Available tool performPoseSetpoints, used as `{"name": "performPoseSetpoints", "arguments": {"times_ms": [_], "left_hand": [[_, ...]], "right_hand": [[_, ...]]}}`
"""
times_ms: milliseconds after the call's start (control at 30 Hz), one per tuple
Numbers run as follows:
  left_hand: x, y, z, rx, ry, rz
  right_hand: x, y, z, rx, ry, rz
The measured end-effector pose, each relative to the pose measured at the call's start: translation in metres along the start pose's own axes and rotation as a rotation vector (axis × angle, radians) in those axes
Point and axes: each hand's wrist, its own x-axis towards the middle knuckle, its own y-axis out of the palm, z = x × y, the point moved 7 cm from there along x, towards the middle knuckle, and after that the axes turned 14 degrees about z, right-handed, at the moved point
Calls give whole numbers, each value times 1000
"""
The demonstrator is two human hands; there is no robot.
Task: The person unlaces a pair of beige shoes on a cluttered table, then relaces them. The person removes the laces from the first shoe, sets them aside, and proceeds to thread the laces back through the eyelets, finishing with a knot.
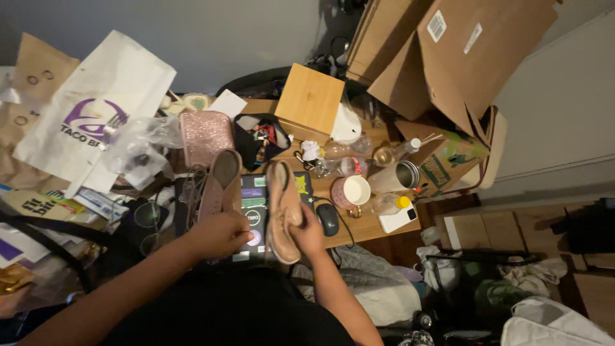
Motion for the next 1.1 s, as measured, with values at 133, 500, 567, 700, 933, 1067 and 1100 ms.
{"name": "performPoseSetpoints", "arguments": {"times_ms": [133,500,567,700,933,1067,1100], "left_hand": [[30,18,5,48,-39,-54],[43,-7,7,278,102,-480],[48,-18,1,403,127,-526],[69,-20,12,212,125,-280],[90,-2,34,125,-7,-62],[96,1,44,92,57,-79],[97,2,48,82,83,-82]], "right_hand": [[1,21,16,-57,123,139],[19,26,120,-371,-547,236],[34,34,124,-414,-467,364],[47,39,125,-439,-347,448],[41,25,130,-278,-370,435],[45,15,122,-230,-378,408],[44,14,118,-211,-383,418]]}}
